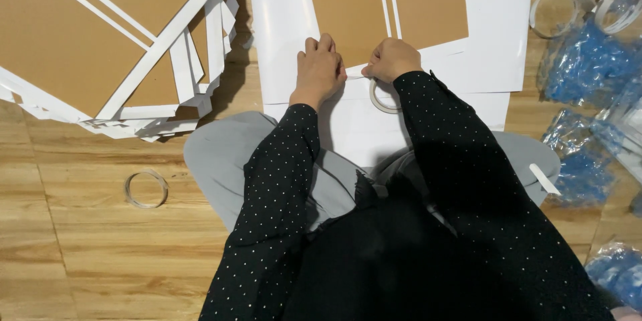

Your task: Applying double-sided tape to cardboard sheets in a finishing area.

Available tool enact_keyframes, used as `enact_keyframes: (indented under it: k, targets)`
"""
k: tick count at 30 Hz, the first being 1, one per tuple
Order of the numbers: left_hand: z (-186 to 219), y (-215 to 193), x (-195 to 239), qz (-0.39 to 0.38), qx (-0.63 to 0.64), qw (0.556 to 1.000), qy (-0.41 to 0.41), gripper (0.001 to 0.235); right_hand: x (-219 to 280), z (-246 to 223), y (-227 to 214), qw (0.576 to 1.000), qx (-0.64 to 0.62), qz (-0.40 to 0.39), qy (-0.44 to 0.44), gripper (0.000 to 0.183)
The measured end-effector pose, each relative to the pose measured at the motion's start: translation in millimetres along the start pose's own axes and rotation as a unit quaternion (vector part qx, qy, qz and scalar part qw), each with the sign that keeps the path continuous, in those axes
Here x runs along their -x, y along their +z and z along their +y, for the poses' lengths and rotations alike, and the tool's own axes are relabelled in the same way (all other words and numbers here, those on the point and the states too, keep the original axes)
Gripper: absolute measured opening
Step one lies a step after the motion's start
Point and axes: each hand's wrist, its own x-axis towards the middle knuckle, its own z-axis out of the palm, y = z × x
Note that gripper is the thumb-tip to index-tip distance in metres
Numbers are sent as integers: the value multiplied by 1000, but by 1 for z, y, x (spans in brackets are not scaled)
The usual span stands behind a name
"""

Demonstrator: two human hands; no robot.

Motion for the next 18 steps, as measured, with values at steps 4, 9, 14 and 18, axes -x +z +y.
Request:
enact_keyframes:
  k: [4, 9, 14, 18]
  targets:
    - [2, 2, -1, 13, -6, 1000, 2, 13, 9, -3, -4, 1000, -1, 16, -9, 14]
    - [3, 12, -5, 25, -32, 999, 4, 17, 20, -9, -9, 999, 16, 30, -12, 18]
    - [3, 20, -14, 22, -76, 997, -20, 17, 21, -9, -7, 998, 25, 49, -16, 19]
    - [8, 19, -12, 29, -92, 995, -25, 19, 21, -7, -4, 998, 18, 57, -18, 16]
